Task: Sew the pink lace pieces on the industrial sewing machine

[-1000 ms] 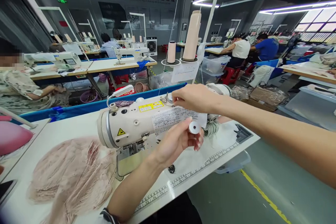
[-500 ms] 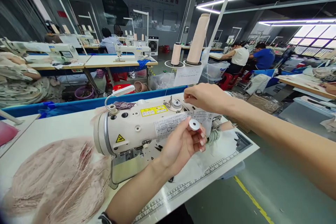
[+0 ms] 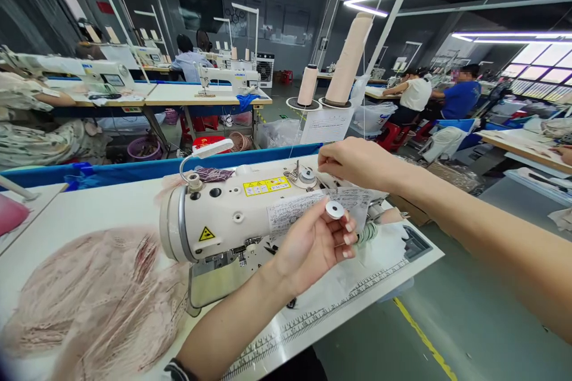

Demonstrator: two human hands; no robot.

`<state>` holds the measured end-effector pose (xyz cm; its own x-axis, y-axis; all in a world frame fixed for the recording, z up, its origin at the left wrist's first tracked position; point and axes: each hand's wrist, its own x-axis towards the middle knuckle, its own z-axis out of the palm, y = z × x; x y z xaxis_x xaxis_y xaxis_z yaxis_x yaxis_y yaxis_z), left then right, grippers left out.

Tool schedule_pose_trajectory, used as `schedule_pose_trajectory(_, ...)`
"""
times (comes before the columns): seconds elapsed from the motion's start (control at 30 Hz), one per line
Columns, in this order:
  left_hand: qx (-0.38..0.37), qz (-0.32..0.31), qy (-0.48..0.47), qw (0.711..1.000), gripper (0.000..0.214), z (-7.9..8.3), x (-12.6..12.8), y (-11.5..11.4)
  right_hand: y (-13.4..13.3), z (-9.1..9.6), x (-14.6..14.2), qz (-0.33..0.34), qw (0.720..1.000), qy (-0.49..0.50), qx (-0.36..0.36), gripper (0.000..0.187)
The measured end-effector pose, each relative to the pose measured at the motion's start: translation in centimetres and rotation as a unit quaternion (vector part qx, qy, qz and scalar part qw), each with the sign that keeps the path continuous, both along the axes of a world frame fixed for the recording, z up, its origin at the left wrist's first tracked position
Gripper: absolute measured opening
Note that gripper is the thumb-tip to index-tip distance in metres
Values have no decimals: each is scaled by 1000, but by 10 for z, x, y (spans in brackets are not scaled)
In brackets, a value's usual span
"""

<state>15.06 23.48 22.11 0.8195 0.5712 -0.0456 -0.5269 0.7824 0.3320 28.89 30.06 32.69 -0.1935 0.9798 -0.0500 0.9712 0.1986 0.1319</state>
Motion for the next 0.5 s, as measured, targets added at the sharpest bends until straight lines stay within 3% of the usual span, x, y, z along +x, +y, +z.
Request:
schedule_pose_trajectory(0.13,-7,-11,-2,1000,36,2,-1,-5,-18,3,-13,69,997,20,-21,21)
schedule_pose_trajectory(0.23,1,-8,-11,1000,34,1,-2,-3,-6,0,-30,110,992,66,-12,20)
schedule_pose_trajectory(0.37,6,2,-21,1000,34,-4,0,5,20,-3,-26,66,994,86,-3,19)
schedule_pose_trajectory(0.5,-6,-17,-5,1000,37,-8,6,7,15,-5,1,40,992,114,-21,21)
